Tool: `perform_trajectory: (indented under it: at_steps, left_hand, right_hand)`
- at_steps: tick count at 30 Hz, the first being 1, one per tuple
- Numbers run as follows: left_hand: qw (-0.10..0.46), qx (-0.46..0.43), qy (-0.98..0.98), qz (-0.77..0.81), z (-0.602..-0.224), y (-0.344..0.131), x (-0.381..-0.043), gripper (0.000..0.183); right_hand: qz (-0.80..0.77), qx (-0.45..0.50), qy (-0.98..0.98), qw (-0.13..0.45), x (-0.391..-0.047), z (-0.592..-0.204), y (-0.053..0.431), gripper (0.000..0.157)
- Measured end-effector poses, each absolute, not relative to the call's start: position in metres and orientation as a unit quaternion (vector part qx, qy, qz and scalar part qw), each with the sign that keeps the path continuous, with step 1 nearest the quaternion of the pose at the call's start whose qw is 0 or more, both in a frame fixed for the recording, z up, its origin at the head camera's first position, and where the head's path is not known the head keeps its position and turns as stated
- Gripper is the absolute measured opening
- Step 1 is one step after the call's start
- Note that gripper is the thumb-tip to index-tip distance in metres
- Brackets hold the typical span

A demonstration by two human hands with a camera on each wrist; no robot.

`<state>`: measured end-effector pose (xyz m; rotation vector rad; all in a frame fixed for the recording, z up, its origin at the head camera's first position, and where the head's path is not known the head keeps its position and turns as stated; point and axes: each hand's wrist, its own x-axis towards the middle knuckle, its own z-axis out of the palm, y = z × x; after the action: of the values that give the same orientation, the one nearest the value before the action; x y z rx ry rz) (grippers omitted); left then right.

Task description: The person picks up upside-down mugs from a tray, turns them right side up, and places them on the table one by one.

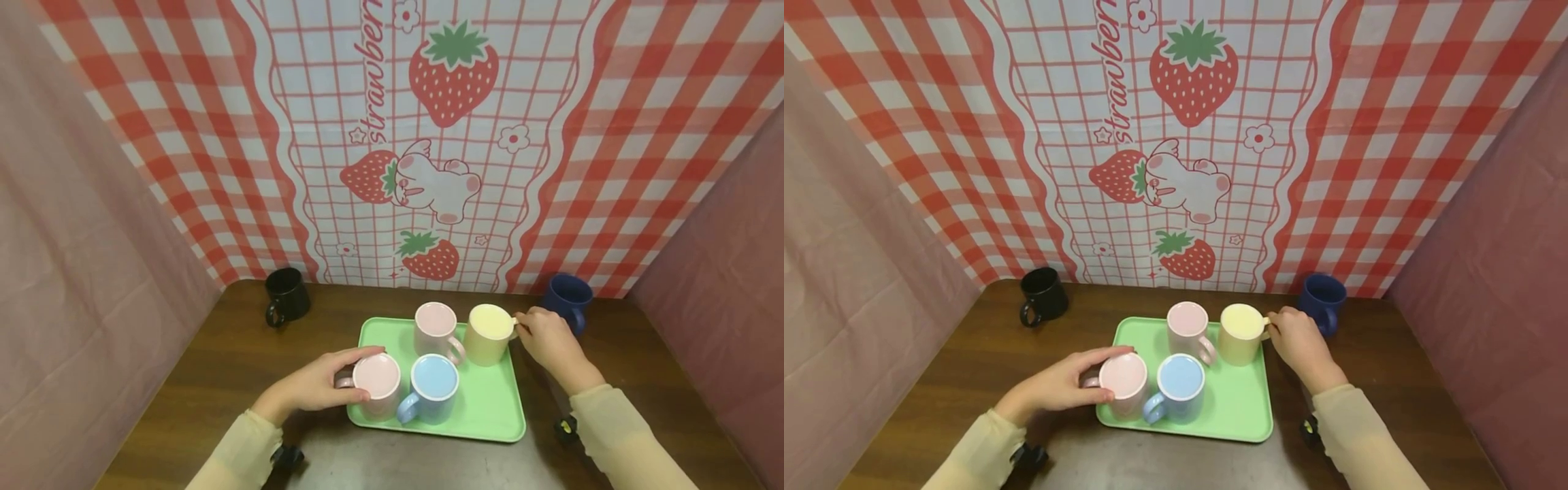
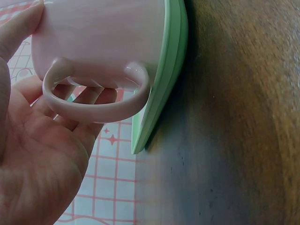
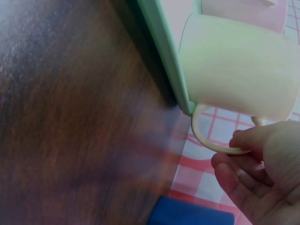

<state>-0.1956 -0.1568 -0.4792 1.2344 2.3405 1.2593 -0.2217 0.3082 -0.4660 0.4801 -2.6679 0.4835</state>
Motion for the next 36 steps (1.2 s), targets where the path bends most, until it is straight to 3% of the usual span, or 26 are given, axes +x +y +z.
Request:
perform_trajectory:
  at_steps: [14,26,36]
  left_hand:
    - [0.105,0.419,0.795,0.426,-0.478,-0.158,-0.194,0.072]
    - [0.103,0.422,0.791,0.431,-0.482,-0.158,-0.195,0.073]
    - [0.100,0.425,0.792,0.428,-0.482,-0.157,-0.196,0.073]
  right_hand:
    - [0.183,0.169,-0.935,0.253,-0.220,-0.481,0.307,0.021]
    - [0.195,0.146,-0.933,0.263,-0.216,-0.486,0.305,0.022]
    - [0.199,0.162,-0.917,0.306,-0.214,-0.487,0.304,0.022]
